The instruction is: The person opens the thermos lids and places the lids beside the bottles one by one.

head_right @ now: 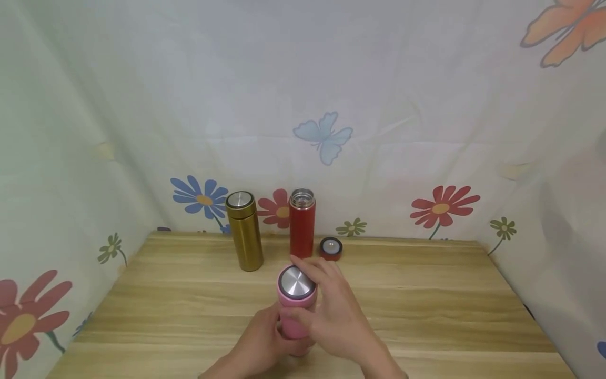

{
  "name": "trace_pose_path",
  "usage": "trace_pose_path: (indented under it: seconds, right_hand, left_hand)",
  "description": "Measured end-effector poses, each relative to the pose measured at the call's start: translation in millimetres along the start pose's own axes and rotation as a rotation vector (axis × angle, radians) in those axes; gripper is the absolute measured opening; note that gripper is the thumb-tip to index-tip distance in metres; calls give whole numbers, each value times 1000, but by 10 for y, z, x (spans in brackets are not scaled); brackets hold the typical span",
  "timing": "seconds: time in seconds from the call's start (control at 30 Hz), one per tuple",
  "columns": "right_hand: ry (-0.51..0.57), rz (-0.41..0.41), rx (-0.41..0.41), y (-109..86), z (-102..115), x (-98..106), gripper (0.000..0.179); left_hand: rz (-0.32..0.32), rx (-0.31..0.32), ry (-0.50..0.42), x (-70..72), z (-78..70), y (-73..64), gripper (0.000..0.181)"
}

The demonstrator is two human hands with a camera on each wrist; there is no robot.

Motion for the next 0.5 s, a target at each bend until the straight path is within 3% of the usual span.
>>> trace_pose_path:
  seconds: [0.3, 0.5]
  right_hand:
    - [126, 113, 30, 14, -55, -39, 88]
    - [136, 129, 37, 22, -73, -47, 87]
  left_hand:
    - [11, -10, 47, 6, -7, 1, 65]
    - [-3, -19, 54, 15, -19, -5, 67]
Point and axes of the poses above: each hand's wrist, its own y-axis towards the middle knuckle, its own x-axis out of the back of the hand, z = x × y, the point moved 10 cm from there along y, towards the middle knuckle, and after that the axes turned 4 degrees about y, right-handed, at the moved point
